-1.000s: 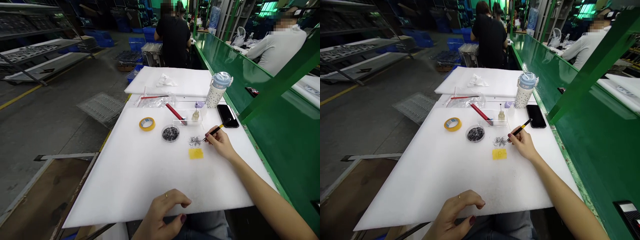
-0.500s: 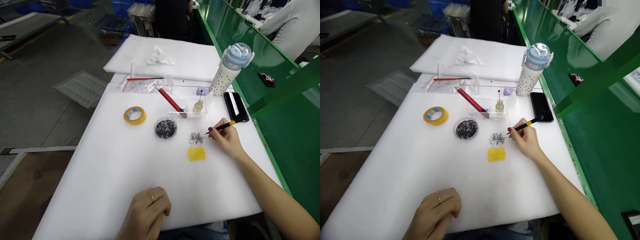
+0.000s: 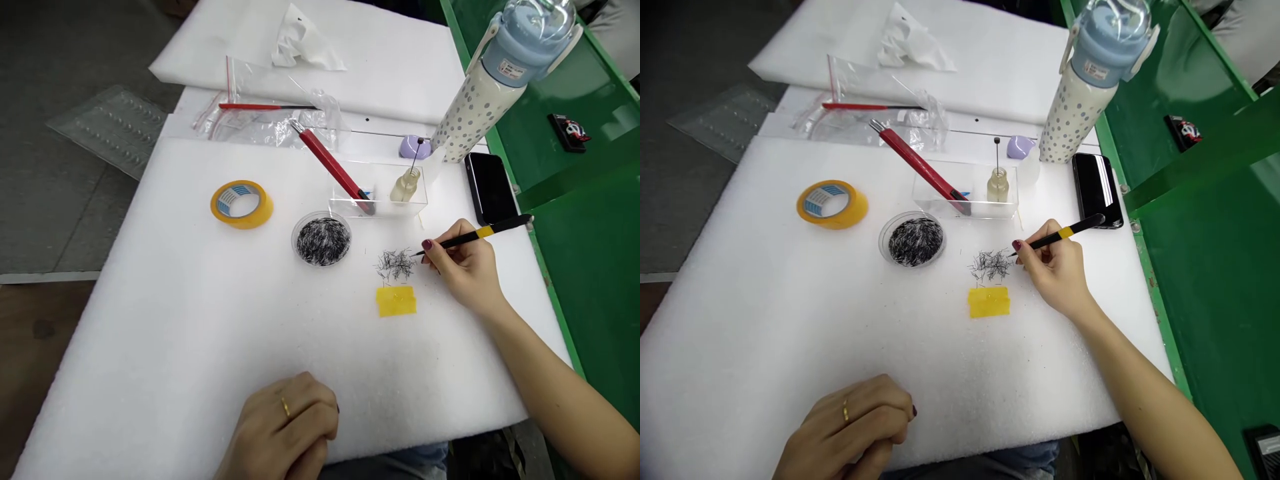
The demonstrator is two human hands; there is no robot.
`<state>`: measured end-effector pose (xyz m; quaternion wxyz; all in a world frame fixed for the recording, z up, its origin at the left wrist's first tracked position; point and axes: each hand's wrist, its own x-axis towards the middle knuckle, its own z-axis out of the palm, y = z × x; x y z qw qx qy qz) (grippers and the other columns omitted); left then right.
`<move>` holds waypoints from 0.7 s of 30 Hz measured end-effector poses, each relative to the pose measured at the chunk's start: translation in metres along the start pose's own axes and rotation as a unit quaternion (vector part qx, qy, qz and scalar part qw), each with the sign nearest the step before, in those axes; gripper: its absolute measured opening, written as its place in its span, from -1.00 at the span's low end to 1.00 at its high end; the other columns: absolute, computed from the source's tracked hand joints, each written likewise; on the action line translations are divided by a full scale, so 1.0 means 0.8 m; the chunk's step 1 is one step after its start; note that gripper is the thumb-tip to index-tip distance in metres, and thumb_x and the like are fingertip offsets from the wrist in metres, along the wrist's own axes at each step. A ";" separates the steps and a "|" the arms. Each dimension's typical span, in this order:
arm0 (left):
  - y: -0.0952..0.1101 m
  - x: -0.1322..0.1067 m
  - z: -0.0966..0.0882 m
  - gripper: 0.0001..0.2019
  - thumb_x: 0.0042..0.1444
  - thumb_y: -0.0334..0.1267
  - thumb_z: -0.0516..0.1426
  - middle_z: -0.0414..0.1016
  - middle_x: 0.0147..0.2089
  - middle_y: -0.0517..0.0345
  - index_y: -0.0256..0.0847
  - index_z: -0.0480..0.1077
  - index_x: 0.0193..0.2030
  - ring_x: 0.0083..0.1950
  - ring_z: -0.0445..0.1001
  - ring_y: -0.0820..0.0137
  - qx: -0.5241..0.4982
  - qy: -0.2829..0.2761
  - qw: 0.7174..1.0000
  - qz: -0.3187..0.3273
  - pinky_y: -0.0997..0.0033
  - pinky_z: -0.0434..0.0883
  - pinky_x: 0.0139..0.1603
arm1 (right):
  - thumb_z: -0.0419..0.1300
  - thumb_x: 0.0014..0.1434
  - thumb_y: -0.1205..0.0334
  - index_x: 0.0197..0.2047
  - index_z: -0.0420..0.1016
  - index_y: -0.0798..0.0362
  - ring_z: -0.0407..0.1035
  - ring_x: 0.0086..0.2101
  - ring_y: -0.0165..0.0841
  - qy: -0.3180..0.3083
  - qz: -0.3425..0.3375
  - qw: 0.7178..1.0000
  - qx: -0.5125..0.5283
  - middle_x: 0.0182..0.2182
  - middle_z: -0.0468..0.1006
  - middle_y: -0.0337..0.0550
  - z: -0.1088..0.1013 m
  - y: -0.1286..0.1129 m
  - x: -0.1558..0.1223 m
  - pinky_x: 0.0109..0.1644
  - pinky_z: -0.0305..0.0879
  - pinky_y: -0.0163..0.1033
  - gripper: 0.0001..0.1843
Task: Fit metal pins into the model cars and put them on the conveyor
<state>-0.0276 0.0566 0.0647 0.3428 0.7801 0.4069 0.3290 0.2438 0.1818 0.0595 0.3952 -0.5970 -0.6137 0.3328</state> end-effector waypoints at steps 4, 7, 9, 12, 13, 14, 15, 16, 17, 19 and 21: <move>0.000 0.000 0.000 -0.75 0.21 -0.59 -0.04 0.45 -0.43 0.30 -0.14 0.25 -0.32 -0.45 0.43 0.54 0.000 0.002 1.000 0.000 0.53 0.38 -0.44 | 0.39 0.16 -0.23 -0.44 0.39 -0.05 0.39 -0.58 -0.39 0.018 0.012 0.999 0.027 -0.54 0.52 -0.22 0.000 -0.001 0.002 -0.56 0.26 -0.24 -0.53; -0.002 -0.002 0.002 -0.75 0.20 -0.58 -0.02 0.52 -0.36 0.28 -0.12 0.34 -0.25 -0.38 0.52 0.52 0.008 0.027 1.000 0.001 0.53 0.44 -0.39 | 0.45 0.10 -0.22 -0.42 0.39 -0.05 0.41 -0.59 -0.39 0.023 0.028 0.994 0.100 -0.58 0.53 -0.24 -0.004 -0.005 -0.002 -0.58 0.28 -0.28 -0.53; -0.001 -0.002 0.004 -0.73 0.21 -0.54 0.02 0.58 -0.27 0.26 -0.11 0.42 -0.13 -0.30 0.57 0.50 0.014 0.053 0.998 -0.021 0.55 0.50 -0.31 | 0.47 0.10 -0.16 -0.41 0.41 -0.04 0.42 -0.60 -0.40 0.019 0.032 0.988 0.149 -0.58 0.55 -0.25 -0.007 -0.011 -0.010 -0.60 0.29 -0.31 -0.55; 0.007 0.007 0.010 -0.72 0.26 -0.45 0.09 0.61 -0.18 0.25 -0.07 0.48 0.01 -0.28 0.56 0.52 -0.002 0.100 0.992 -0.075 0.60 0.53 -0.28 | 0.46 0.16 -0.05 -0.39 0.43 -0.03 0.42 -0.58 -0.41 -0.014 0.027 0.976 0.216 -0.55 0.57 -0.26 -0.006 -0.024 -0.031 -0.61 0.30 -0.34 -0.63; 0.012 0.013 0.013 -0.73 0.28 -0.43 0.10 0.61 -0.18 0.26 -0.06 0.50 0.02 -0.30 0.55 0.54 -0.011 0.117 0.989 -0.089 0.62 0.52 -0.29 | 0.45 0.18 -0.02 -0.39 0.43 -0.03 0.42 -0.58 -0.41 -0.033 0.024 0.970 0.238 -0.55 0.56 -0.27 -0.004 -0.030 -0.038 -0.60 0.31 -0.33 -0.65; 0.017 0.020 0.017 -0.74 0.29 -0.43 0.12 0.62 -0.18 0.27 -0.05 0.51 0.01 -0.30 0.54 0.55 -0.019 0.132 0.986 -0.099 0.63 0.52 -0.29 | 0.45 0.20 0.02 -0.39 0.44 -0.03 0.42 -0.57 -0.41 -0.055 0.019 0.964 0.259 -0.56 0.55 -0.28 -0.002 -0.035 -0.045 -0.59 0.33 -0.33 -0.67; 0.022 0.028 0.021 -0.75 0.29 -0.43 0.13 0.62 -0.18 0.27 -0.05 0.52 0.01 -0.30 0.54 0.56 -0.024 0.143 0.984 -0.107 0.63 0.52 -0.27 | 0.44 0.21 0.06 -0.40 0.44 -0.03 0.42 -0.56 -0.41 -0.076 0.014 0.958 0.278 -0.57 0.54 -0.29 0.001 -0.040 -0.051 -0.57 0.34 -0.33 -0.69; 0.026 0.036 0.025 -0.76 0.29 -0.43 0.14 0.63 -0.18 0.26 -0.07 0.53 0.01 -0.29 0.54 0.55 -0.027 0.162 0.981 -0.105 0.62 0.53 -0.25 | 0.43 0.22 0.10 -0.40 0.44 -0.02 0.43 -0.55 -0.41 -0.096 0.008 0.951 0.293 -0.57 0.53 -0.29 0.004 -0.044 -0.055 -0.56 0.35 -0.33 -0.71; 0.029 0.043 0.029 -0.76 0.29 -0.44 0.14 0.63 -0.17 0.24 -0.10 0.53 0.01 -0.27 0.55 0.54 -0.027 0.180 0.978 -0.104 0.59 0.55 -0.20 | 0.43 0.23 0.13 -0.40 0.44 -0.02 0.43 -0.54 -0.42 -0.110 0.002 0.946 0.303 -0.57 0.53 -0.29 0.007 -0.048 -0.059 -0.55 0.35 -0.33 -0.72; 0.032 0.054 0.037 -0.76 0.29 -0.47 0.13 0.64 -0.16 0.20 -0.16 0.54 -0.01 -0.22 0.57 0.51 -0.026 0.211 0.972 -0.097 0.52 0.58 -0.12 | 0.42 0.25 0.16 -0.41 0.44 -0.03 0.42 -0.53 -0.42 -0.122 -0.009 0.941 0.316 -0.55 0.55 -0.28 0.010 -0.052 -0.063 -0.55 0.33 -0.33 -0.73; 0.031 0.058 0.041 -0.76 0.28 -0.50 0.12 0.65 -0.16 0.17 -0.18 0.56 -0.04 -0.16 0.60 0.48 -0.031 0.223 0.970 -0.094 0.47 0.59 -0.08 | 0.41 0.25 0.18 -0.40 0.45 -0.04 0.42 -0.53 -0.41 -0.124 -0.015 0.940 0.319 -0.55 0.55 -0.27 0.012 -0.054 -0.064 -0.55 0.33 -0.32 -0.74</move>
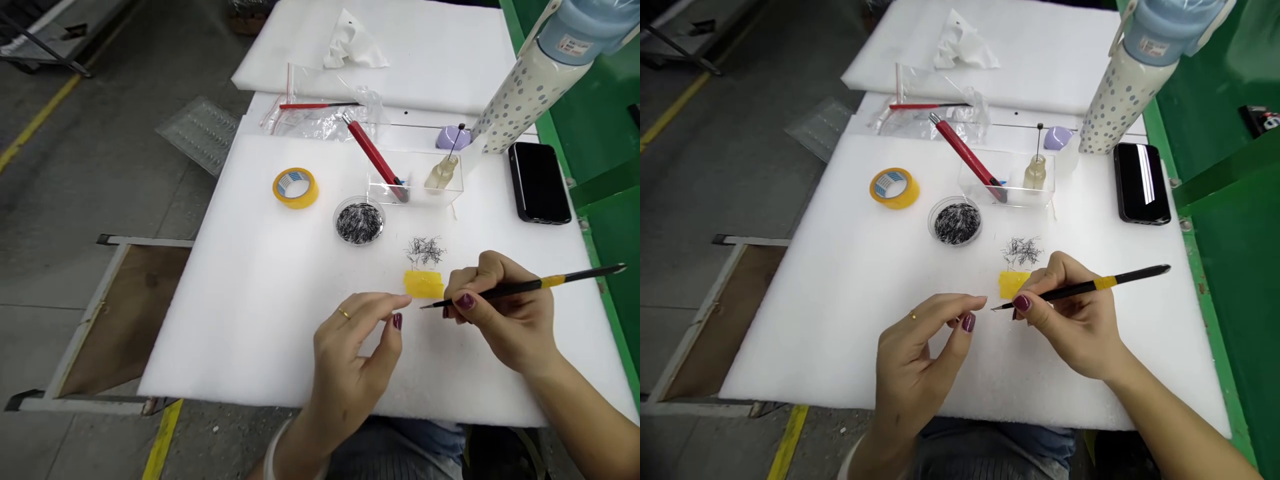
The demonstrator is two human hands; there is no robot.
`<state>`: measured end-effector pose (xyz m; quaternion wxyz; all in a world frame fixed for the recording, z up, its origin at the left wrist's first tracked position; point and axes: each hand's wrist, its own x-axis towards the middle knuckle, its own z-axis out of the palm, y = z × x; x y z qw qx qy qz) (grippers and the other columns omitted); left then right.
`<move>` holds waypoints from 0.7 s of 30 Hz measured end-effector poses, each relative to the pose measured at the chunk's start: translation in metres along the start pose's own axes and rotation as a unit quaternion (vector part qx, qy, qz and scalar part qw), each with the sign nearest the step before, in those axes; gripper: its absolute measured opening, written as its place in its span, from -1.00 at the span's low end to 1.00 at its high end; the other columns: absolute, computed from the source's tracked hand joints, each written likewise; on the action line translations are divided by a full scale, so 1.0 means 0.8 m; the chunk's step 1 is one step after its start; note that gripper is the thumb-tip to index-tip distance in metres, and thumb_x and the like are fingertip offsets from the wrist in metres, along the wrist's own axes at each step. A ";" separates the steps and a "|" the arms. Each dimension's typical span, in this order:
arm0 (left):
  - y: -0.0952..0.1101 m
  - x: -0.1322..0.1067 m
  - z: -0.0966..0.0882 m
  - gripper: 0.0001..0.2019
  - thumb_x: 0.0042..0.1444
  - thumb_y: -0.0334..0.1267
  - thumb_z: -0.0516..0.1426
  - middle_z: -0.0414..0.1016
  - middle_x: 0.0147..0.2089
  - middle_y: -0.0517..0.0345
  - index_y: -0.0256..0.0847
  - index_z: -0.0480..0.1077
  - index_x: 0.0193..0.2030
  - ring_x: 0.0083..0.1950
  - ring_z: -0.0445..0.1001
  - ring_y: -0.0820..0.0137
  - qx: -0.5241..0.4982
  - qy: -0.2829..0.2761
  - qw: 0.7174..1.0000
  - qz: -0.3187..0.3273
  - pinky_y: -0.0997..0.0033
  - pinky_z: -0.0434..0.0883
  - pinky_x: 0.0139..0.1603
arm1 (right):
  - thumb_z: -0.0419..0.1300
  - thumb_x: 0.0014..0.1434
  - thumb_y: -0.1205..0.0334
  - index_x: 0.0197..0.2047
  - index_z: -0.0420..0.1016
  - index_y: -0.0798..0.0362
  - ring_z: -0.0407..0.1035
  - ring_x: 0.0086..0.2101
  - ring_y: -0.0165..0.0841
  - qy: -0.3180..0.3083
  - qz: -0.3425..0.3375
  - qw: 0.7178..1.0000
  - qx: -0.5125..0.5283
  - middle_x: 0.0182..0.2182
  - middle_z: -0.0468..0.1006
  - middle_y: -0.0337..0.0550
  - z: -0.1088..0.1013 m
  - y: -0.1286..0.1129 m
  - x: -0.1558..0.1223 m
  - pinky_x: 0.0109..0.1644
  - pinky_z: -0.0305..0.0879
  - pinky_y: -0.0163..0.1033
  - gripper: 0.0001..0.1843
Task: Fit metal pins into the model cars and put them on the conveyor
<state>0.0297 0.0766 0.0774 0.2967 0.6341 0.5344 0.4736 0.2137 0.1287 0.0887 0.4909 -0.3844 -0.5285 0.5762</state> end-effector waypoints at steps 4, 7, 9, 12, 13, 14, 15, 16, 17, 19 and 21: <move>-0.003 -0.004 0.002 -0.75 0.28 -0.52 0.13 0.67 -0.16 0.16 -0.18 0.58 -0.06 -0.13 0.63 0.45 -0.024 -0.001 1.000 0.002 0.47 0.62 -0.11 | 0.41 0.25 0.16 -0.39 0.50 -0.07 0.42 -0.53 -0.38 -0.014 0.002 1.000 -0.008 -0.54 0.54 -0.27 -0.001 -0.001 -0.001 -0.53 0.37 -0.27 -0.78; -0.004 -0.006 0.002 -0.75 0.28 -0.52 0.13 0.68 -0.15 0.16 -0.18 0.58 -0.06 -0.13 0.64 0.45 -0.031 -0.002 0.999 0.014 0.47 0.63 -0.10 | 0.41 0.25 0.15 -0.39 0.51 -0.07 0.42 -0.53 -0.39 -0.021 0.006 1.000 -0.014 -0.53 0.54 -0.27 -0.002 -0.001 -0.002 -0.52 0.39 -0.26 -0.79; -0.004 -0.006 0.003 -0.74 0.28 -0.53 0.13 0.68 -0.14 0.17 -0.17 0.58 -0.06 -0.14 0.64 0.45 -0.029 -0.002 0.999 0.022 0.47 0.63 -0.10 | 0.42 0.24 0.15 -0.39 0.51 -0.07 0.41 -0.54 -0.39 -0.021 0.007 1.000 -0.014 -0.54 0.53 -0.27 -0.002 -0.001 -0.002 -0.52 0.39 -0.26 -0.79; -0.005 -0.005 0.004 -0.73 0.28 -0.54 0.12 0.68 -0.12 0.19 -0.16 0.57 -0.05 -0.13 0.64 0.48 -0.025 0.000 0.999 0.033 0.48 0.62 -0.07 | 0.45 0.20 0.16 -0.40 0.52 -0.07 0.42 -0.54 -0.38 -0.019 0.009 1.000 -0.014 -0.54 0.54 -0.28 -0.003 0.000 -0.002 -0.52 0.38 -0.25 -0.78; -0.006 -0.005 0.005 -0.73 0.28 -0.55 0.12 0.67 -0.11 0.20 -0.16 0.56 -0.04 -0.13 0.63 0.49 -0.024 -0.001 0.999 0.037 0.49 0.61 -0.06 | 0.47 0.19 0.16 -0.40 0.51 -0.07 0.42 -0.54 -0.38 -0.020 0.009 1.000 -0.015 -0.54 0.54 -0.28 -0.002 0.001 -0.002 -0.52 0.37 -0.25 -0.77; -0.007 -0.005 0.005 -0.73 0.28 -0.55 0.12 0.67 -0.10 0.21 -0.16 0.56 -0.04 -0.12 0.63 0.51 -0.025 -0.003 0.999 0.040 0.51 0.60 -0.05 | 0.47 0.18 0.16 -0.40 0.51 -0.07 0.42 -0.54 -0.39 -0.020 0.009 1.000 -0.014 -0.54 0.55 -0.28 -0.002 0.001 -0.002 -0.52 0.37 -0.26 -0.77; -0.007 -0.005 0.006 -0.72 0.28 -0.56 0.12 0.66 -0.10 0.21 -0.16 0.56 -0.04 -0.11 0.62 0.52 -0.026 -0.006 0.999 0.044 0.53 0.59 -0.03 | 0.47 0.18 0.17 -0.40 0.51 -0.07 0.43 -0.53 -0.39 -0.021 0.008 1.000 -0.013 -0.54 0.55 -0.29 -0.001 0.001 -0.002 -0.52 0.36 -0.26 -0.77; -0.007 -0.005 0.006 -0.72 0.28 -0.57 0.12 0.65 -0.10 0.21 -0.17 0.55 -0.04 -0.10 0.62 0.53 -0.026 -0.008 0.998 0.048 0.54 0.58 -0.02 | 0.47 0.19 0.17 -0.39 0.51 -0.07 0.43 -0.53 -0.40 -0.022 0.008 1.000 -0.012 -0.54 0.55 -0.29 0.000 0.001 -0.002 -0.52 0.36 -0.27 -0.77; -0.008 -0.005 0.006 -0.72 0.29 -0.57 0.11 0.64 -0.10 0.21 -0.17 0.55 -0.03 -0.08 0.61 0.53 -0.026 -0.010 0.998 0.049 0.55 0.57 -0.01 | 0.46 0.19 0.16 -0.39 0.51 -0.07 0.44 -0.53 -0.40 -0.023 0.008 1.000 -0.011 -0.54 0.56 -0.29 0.001 0.001 -0.003 -0.52 0.36 -0.27 -0.77; -0.007 -0.005 0.004 -0.74 0.30 -0.55 0.12 0.62 -0.09 0.21 -0.17 0.54 -0.03 -0.07 0.60 0.53 -0.021 -0.008 0.999 0.047 0.56 0.55 0.00 | 0.46 0.20 0.14 -0.40 0.50 -0.07 0.43 -0.54 -0.40 -0.020 0.010 1.000 -0.013 -0.54 0.56 -0.29 0.001 0.000 -0.003 -0.54 0.34 -0.27 -0.76; -0.007 -0.006 -0.001 -0.75 0.31 -0.52 0.13 0.61 -0.09 0.22 -0.15 0.53 0.00 -0.09 0.58 0.54 -0.007 0.004 0.999 0.039 0.55 0.55 -0.02 | 0.47 0.18 0.08 -0.42 0.48 -0.07 0.43 -0.56 -0.39 0.002 0.010 1.000 -0.025 -0.55 0.55 -0.27 -0.006 -0.001 -0.002 -0.59 0.31 -0.27 -0.72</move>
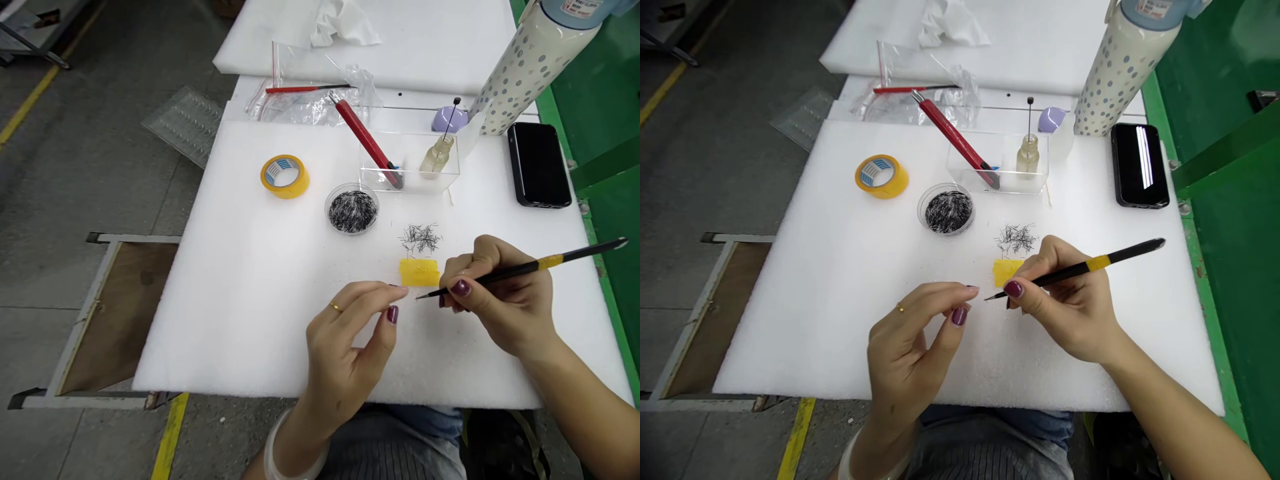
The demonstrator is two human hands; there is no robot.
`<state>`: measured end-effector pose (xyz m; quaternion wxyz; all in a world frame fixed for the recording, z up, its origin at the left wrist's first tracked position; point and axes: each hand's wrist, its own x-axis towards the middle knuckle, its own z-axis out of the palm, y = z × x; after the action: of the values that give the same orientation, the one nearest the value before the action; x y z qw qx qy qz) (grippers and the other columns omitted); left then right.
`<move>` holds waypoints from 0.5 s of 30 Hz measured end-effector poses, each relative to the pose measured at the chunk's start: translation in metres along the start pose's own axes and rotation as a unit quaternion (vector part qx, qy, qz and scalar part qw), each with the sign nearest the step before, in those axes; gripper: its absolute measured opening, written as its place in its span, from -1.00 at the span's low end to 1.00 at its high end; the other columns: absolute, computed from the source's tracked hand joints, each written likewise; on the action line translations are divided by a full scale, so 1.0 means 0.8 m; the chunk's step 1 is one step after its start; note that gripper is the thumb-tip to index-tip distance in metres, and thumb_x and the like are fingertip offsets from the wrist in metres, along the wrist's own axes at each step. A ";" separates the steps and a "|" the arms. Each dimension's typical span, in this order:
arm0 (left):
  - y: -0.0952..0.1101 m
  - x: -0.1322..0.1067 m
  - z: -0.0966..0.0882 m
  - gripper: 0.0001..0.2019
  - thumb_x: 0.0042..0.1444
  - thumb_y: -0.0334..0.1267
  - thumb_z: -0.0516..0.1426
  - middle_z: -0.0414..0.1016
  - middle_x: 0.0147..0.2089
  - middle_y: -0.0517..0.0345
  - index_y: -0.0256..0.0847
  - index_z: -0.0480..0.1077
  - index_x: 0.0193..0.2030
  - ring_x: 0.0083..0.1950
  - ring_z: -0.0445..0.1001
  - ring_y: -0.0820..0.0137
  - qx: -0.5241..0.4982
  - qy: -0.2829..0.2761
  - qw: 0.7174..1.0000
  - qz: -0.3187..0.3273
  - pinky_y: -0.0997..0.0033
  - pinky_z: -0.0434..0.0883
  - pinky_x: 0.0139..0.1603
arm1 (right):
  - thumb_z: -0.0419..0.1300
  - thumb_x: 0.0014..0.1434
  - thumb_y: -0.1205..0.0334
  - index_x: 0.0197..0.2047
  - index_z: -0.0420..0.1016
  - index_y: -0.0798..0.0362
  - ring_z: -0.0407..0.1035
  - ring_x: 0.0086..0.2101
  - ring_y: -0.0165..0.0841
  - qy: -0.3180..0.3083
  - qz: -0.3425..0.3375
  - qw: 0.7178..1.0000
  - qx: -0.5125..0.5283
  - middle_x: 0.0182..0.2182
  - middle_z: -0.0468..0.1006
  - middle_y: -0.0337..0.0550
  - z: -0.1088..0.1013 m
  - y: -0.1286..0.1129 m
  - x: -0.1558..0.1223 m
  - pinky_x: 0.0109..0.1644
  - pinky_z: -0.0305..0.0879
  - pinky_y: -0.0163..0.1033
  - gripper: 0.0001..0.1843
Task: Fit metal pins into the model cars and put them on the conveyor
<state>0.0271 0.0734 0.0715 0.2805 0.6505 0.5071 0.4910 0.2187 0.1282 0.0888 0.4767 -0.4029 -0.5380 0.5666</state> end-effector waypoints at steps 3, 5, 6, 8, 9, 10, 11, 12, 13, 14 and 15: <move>-0.001 -0.006 -0.014 -0.76 0.29 -0.51 0.16 0.61 -0.11 0.26 -0.13 0.52 -0.01 -0.10 0.57 0.53 0.054 0.020 0.998 -0.001 0.55 0.53 -0.02 | 0.49 0.14 0.01 -0.43 0.48 -0.06 0.43 -0.57 -0.38 0.103 -0.018 0.991 -0.087 -0.55 0.54 -0.24 -0.025 0.003 0.009 -0.62 0.30 -0.28 -0.68; -0.004 -0.013 -0.024 -0.77 0.29 -0.51 0.17 0.61 -0.13 0.28 -0.13 0.54 -0.05 -0.11 0.57 0.54 0.089 0.019 0.996 0.003 0.57 0.52 -0.01 | 0.51 0.11 -0.02 -0.45 0.48 -0.04 0.44 -0.57 -0.39 0.177 -0.022 0.970 -0.164 -0.56 0.53 -0.23 -0.046 0.009 0.018 -0.59 0.32 -0.28 -0.65; -0.007 -0.016 -0.028 -0.79 0.29 -0.50 0.17 0.60 -0.15 0.29 -0.12 0.54 -0.07 -0.12 0.57 0.55 0.098 0.017 0.995 0.001 0.58 0.51 -0.03 | 0.51 0.09 -0.03 -0.46 0.47 -0.03 0.43 -0.57 -0.39 0.197 -0.015 0.962 -0.189 -0.57 0.52 -0.24 -0.055 0.013 0.023 -0.58 0.33 -0.28 -0.63; -0.015 -0.022 -0.034 -0.81 0.30 -0.47 0.17 0.60 -0.18 0.31 -0.12 0.55 -0.10 -0.16 0.57 0.56 0.102 0.011 0.995 -0.012 0.59 0.51 -0.07 | 0.50 0.08 -0.06 -0.48 0.44 -0.02 0.40 -0.60 -0.41 0.202 0.017 0.957 -0.208 -0.60 0.50 -0.25 -0.068 0.020 0.032 -0.56 0.33 -0.28 -0.59; -0.019 -0.024 -0.035 -0.83 0.31 -0.46 0.17 0.60 -0.19 0.31 -0.11 0.55 -0.11 -0.17 0.56 0.56 0.105 0.008 0.994 -0.020 0.60 0.50 -0.08 | 0.50 0.08 -0.06 -0.48 0.42 -0.02 0.38 -0.61 -0.42 0.197 0.034 0.957 -0.208 -0.62 0.50 -0.25 -0.072 0.023 0.036 -0.56 0.32 -0.28 -0.59; -0.022 -0.025 -0.035 -0.84 0.31 -0.45 0.17 0.60 -0.20 0.31 -0.11 0.55 -0.12 -0.18 0.56 0.56 0.109 0.004 0.994 -0.025 0.60 0.50 -0.09 | 0.50 0.08 -0.04 -0.49 0.41 -0.01 0.36 -0.62 -0.42 0.192 0.045 0.958 -0.210 -0.63 0.49 -0.26 -0.073 0.025 0.038 -0.56 0.30 -0.29 -0.58; -0.025 -0.026 -0.035 -0.84 0.31 -0.44 0.17 0.60 -0.21 0.32 -0.11 0.55 -0.13 -0.18 0.56 0.56 0.112 -0.001 0.993 -0.026 0.60 0.50 -0.09 | 0.49 0.08 -0.01 -0.50 0.38 -0.01 0.35 -0.62 -0.43 0.192 0.050 0.956 -0.214 -0.63 0.49 -0.27 -0.074 0.028 0.040 -0.57 0.28 -0.30 -0.58; -0.028 -0.026 -0.034 -0.84 0.30 -0.44 0.17 0.60 -0.21 0.32 -0.11 0.54 -0.14 -0.18 0.56 0.56 0.115 -0.006 0.993 -0.026 0.60 0.50 -0.10 | 0.49 0.08 0.04 -0.51 0.37 0.00 0.33 -0.63 -0.44 0.198 0.050 0.954 -0.220 -0.64 0.48 -0.28 -0.074 0.030 0.041 -0.58 0.24 -0.31 -0.59; -0.029 -0.025 -0.033 -0.84 0.30 -0.44 0.17 0.60 -0.22 0.32 -0.10 0.54 -0.14 -0.19 0.56 0.57 0.115 -0.011 0.993 -0.026 0.61 0.49 -0.11 | 0.48 0.08 0.10 -0.51 0.35 0.00 0.30 -0.64 -0.46 0.207 0.045 0.951 -0.226 -0.65 0.47 -0.29 -0.073 0.033 0.042 -0.59 0.20 -0.33 -0.61; -0.030 -0.024 -0.032 -0.84 0.30 -0.44 0.17 0.61 -0.22 0.33 -0.10 0.54 -0.14 -0.19 0.56 0.57 0.113 -0.014 0.993 -0.026 0.61 0.49 -0.12 | 0.46 0.08 0.16 -0.52 0.34 0.00 0.27 -0.65 -0.47 0.218 0.036 0.948 -0.229 -0.66 0.46 -0.30 -0.073 0.035 0.043 -0.60 0.16 -0.34 -0.64; -0.030 -0.023 -0.032 -0.84 0.30 -0.44 0.16 0.61 -0.22 0.33 -0.10 0.54 -0.15 -0.20 0.56 0.57 0.110 -0.016 0.994 -0.025 0.62 0.49 -0.13 | 0.43 0.08 0.21 -0.52 0.33 -0.01 0.25 -0.66 -0.48 0.228 0.026 0.946 -0.229 -0.67 0.45 -0.31 -0.072 0.038 0.043 -0.60 0.13 -0.34 -0.66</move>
<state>-0.0056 0.0607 0.0533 0.2280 0.6722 0.5694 0.4146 0.2638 0.1757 0.0551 0.4664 -0.6334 -0.5199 0.3331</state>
